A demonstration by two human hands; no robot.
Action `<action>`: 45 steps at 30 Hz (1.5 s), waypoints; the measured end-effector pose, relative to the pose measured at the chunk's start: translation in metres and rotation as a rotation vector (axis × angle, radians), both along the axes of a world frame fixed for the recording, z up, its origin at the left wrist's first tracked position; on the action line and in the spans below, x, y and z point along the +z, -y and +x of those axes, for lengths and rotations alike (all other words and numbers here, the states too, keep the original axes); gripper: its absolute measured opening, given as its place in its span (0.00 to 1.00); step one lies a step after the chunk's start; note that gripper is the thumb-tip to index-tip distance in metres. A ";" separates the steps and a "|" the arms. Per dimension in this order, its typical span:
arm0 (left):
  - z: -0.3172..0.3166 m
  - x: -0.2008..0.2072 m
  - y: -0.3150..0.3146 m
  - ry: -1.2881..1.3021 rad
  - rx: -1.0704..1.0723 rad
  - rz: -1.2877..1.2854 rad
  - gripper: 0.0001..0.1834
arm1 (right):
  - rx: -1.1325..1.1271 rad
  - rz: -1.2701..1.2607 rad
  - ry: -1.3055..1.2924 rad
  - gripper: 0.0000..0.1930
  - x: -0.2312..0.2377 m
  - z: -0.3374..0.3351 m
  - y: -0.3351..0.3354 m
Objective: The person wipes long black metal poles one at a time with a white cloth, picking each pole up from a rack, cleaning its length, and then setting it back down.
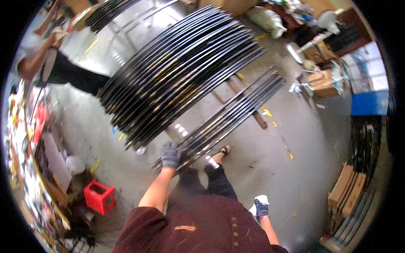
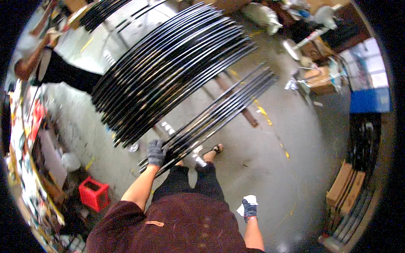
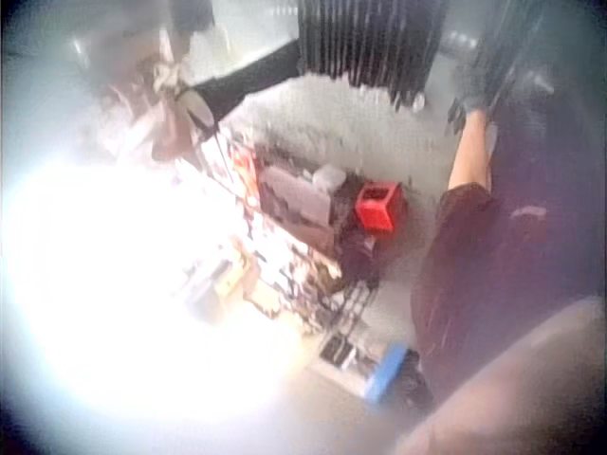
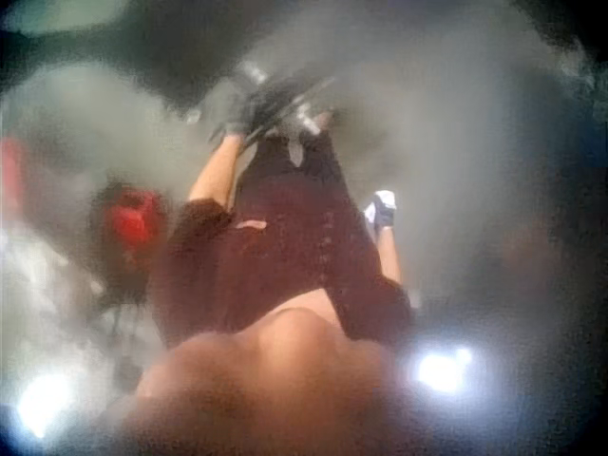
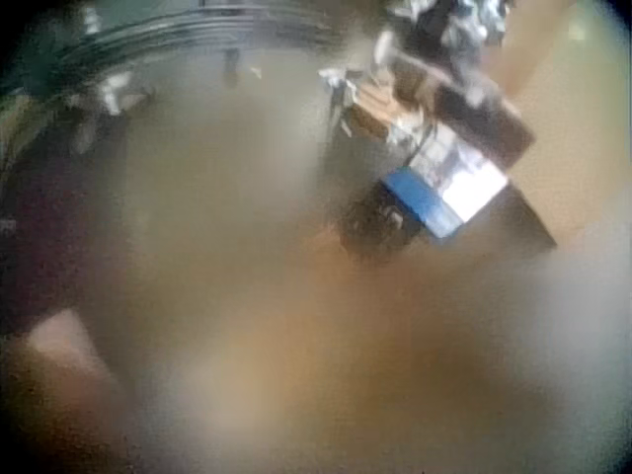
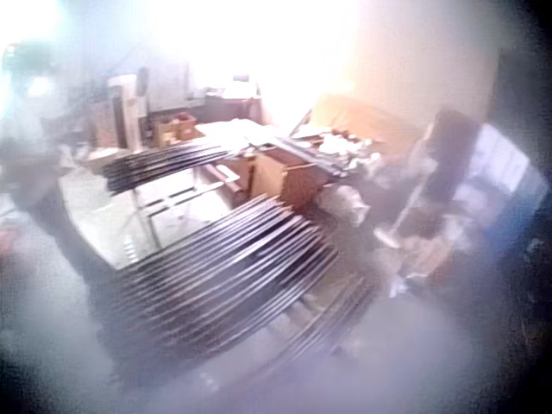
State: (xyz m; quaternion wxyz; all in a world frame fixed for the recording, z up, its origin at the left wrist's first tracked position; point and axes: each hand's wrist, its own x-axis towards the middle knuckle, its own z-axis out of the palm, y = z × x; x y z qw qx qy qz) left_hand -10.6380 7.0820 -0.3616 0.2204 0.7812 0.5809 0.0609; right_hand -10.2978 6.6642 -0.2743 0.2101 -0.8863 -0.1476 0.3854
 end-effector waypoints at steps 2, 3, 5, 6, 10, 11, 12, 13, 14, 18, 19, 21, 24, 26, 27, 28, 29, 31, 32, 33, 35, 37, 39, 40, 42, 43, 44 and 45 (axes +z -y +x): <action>-0.030 -0.033 -0.006 -0.143 0.110 0.159 0.26 | 0.055 0.036 0.040 0.11 -0.012 0.003 0.009; -0.044 -0.036 -0.017 -0.109 0.189 0.148 0.26 | 0.123 0.005 0.053 0.11 -0.011 0.003 0.005; -0.067 -0.023 -0.034 -0.207 0.328 0.139 0.26 | 0.247 -0.057 0.087 0.11 -0.002 0.001 -0.001; -0.076 -0.020 -0.039 -0.240 0.321 0.187 0.26 | 0.194 -0.084 0.038 0.13 -0.001 0.002 -0.001; -0.085 -0.006 -0.055 -0.332 0.251 0.168 0.24 | 0.422 -0.174 0.139 0.13 -0.015 0.013 0.018; -0.082 -0.002 -0.060 -0.344 0.225 0.146 0.24 | 0.368 -0.148 0.154 0.13 -0.014 0.010 0.017; -0.079 0.000 -0.063 -0.371 0.252 0.066 0.26 | 0.314 -0.120 0.170 0.13 -0.015 0.008 0.015; -0.081 -0.007 -0.061 -0.381 0.227 0.199 0.21 | 0.242 -0.125 0.135 0.13 -0.016 0.008 0.013; -0.080 -0.013 -0.062 -0.427 0.223 0.191 0.18 | 0.172 -0.127 0.096 0.13 -0.016 0.008 0.009; -0.069 0.010 -0.065 -0.398 0.192 0.211 0.14 | 0.276 -0.087 0.142 0.13 -0.004 -0.003 -0.028; -0.066 0.018 -0.065 -0.414 0.222 0.133 0.16 | 0.304 -0.044 0.190 0.13 -0.002 -0.005 -0.036; -0.070 0.025 -0.067 -0.402 0.159 -0.150 0.11 | 0.640 -0.138 0.308 0.16 -0.017 0.010 -0.052; -0.091 0.027 -0.038 -0.325 -0.019 0.119 0.13 | -0.097 0.421 -0.086 0.20 -0.032 0.006 -0.106; -0.072 0.060 -0.033 -0.284 -0.096 0.101 0.10 | -0.440 0.632 -0.396 0.24 -0.004 -0.020 -0.171; -0.056 0.089 -0.023 -0.246 -0.131 0.141 0.09 | -0.503 0.655 -0.589 0.26 0.025 -0.037 -0.222; -0.040 0.106 -0.018 -0.074 -0.236 0.141 0.10 | -0.547 0.690 -0.744 0.24 0.038 -0.050 -0.264; -0.027 0.118 -0.010 0.095 -0.328 0.135 0.10 | -0.579 0.716 -0.904 0.22 0.043 -0.066 -0.291; -0.002 0.149 0.008 0.190 -0.417 -0.046 0.14 | -0.586 0.865 -0.992 0.19 -0.001 -0.092 -0.329; 0.008 0.169 0.016 0.178 -0.439 -0.157 0.16 | -0.643 0.863 -0.903 0.18 -0.001 -0.109 -0.355; 0.012 0.198 0.019 0.054 -0.423 -0.309 0.18 | -0.702 0.820 -0.702 0.13 0.019 -0.118 -0.376; -0.018 0.167 0.036 0.091 -0.364 -0.187 0.18 | -0.757 0.880 -0.408 0.08 0.026 -0.125 -0.407; -0.064 0.148 0.041 -0.089 -0.340 -0.196 0.17 | -1.008 0.901 -0.486 0.09 0.042 -0.097 -0.419; -0.125 0.132 0.048 -0.309 -0.316 -0.236 0.11 | -0.777 1.206 -0.270 0.09 0.010 -0.035 -0.417; -0.163 0.119 0.050 -0.292 -0.298 -0.213 0.09 | -0.813 1.244 -0.487 0.08 0.014 -0.006 -0.416; -0.250 0.078 0.064 -0.373 -0.191 -0.019 0.04 | -0.361 1.059 0.121 0.06 0.000 0.067 -0.416; -0.259 0.096 0.065 -0.432 -0.080 -0.144 0.04 | -0.202 0.986 0.250 0.04 0.015 0.082 -0.419; -0.294 0.081 0.076 -0.418 -0.012 -0.078 0.03 | -0.056 0.915 0.390 0.04 0.034 0.095 -0.423; -0.315 0.075 0.082 -0.454 0.127 -0.131 0.03 | 0.075 0.854 0.541 0.05 0.056 0.109 -0.425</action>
